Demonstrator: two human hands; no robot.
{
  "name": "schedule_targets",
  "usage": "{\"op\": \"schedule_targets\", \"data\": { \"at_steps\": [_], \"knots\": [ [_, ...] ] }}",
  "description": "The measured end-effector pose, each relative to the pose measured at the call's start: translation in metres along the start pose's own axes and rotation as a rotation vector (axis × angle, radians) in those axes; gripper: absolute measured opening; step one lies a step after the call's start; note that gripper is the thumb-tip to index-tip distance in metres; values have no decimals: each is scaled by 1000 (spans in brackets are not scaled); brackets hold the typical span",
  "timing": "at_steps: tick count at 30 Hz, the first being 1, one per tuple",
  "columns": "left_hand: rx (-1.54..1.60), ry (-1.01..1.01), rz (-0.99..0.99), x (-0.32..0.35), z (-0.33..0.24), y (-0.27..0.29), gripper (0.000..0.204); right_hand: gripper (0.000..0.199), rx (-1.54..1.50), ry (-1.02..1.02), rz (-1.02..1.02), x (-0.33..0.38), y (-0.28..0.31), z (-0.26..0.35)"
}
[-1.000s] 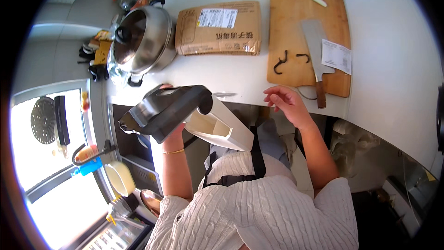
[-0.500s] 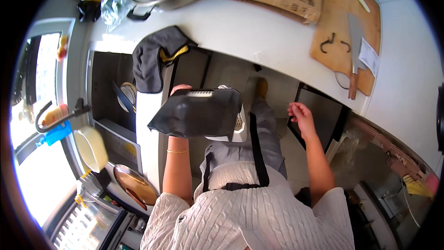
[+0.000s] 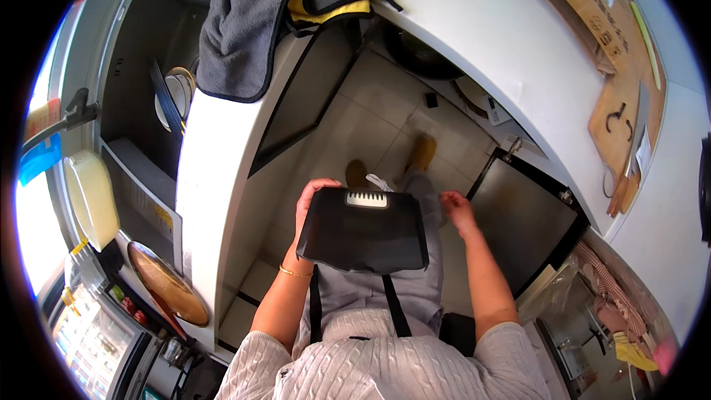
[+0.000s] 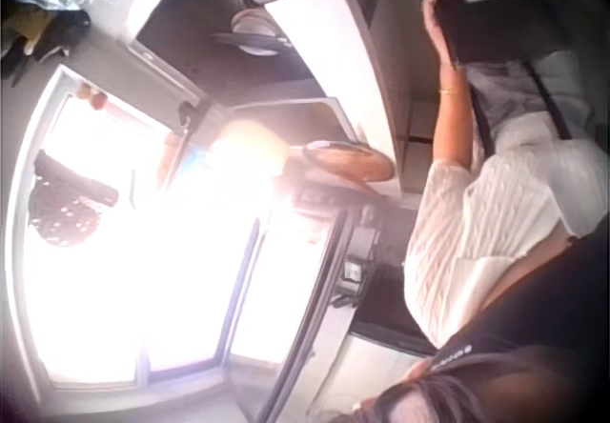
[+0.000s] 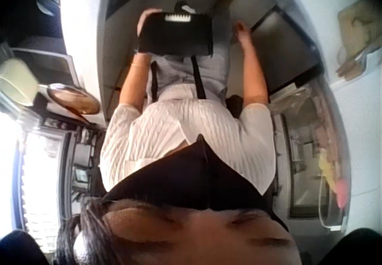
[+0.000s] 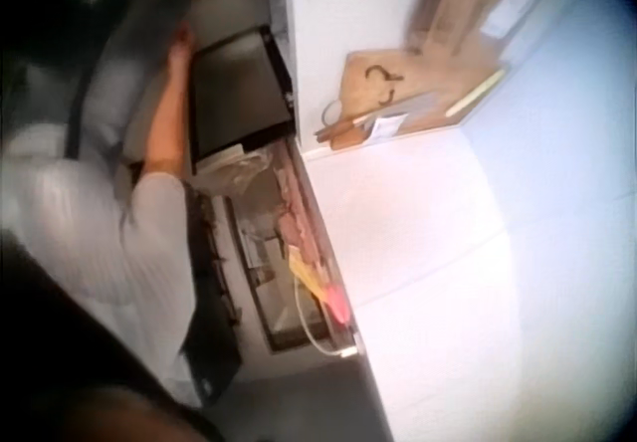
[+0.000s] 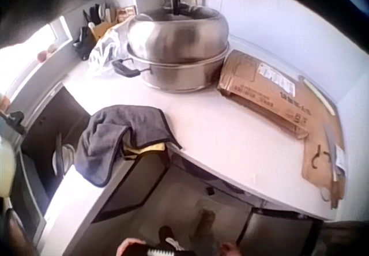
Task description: The person assembles a white and black kitchen appliance by inserting a black battery into a compartment on the bottom. They then attach a clear plastic cover to the side of the device and secure it.
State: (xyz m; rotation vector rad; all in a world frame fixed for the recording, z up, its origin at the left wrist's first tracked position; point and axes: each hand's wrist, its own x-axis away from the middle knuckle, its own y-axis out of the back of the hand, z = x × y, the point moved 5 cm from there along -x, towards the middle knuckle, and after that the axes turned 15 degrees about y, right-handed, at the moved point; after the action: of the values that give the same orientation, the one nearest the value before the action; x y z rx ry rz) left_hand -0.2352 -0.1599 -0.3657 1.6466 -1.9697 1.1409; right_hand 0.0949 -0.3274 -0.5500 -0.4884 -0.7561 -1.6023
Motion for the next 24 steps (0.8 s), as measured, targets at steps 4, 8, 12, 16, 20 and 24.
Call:
{"op": "schedule_targets", "data": {
  "at_steps": [4,8,12,16,20,24],
  "knots": [
    [-127,-105,-114,-7,26,12,25,20,219,138,43,-42,-7,-19],
    [-67,-100,-195,-17,67,21,29,19,343,275,125,-93,-23,-31],
    [-2,-144,-278,-27,122,17,32,17,434,315,175,-138,-29,-42],
    [-25,-183,-340,-42,177,10,33,20,561,270,144,-172,-13,-78],
    [55,-128,-332,-63,224,19,34,26,754,302,87,-206,2,-119],
    [-48,-114,-356,-84,274,43,32,36,768,356,-13,-242,-8,-152]
  ]
}}
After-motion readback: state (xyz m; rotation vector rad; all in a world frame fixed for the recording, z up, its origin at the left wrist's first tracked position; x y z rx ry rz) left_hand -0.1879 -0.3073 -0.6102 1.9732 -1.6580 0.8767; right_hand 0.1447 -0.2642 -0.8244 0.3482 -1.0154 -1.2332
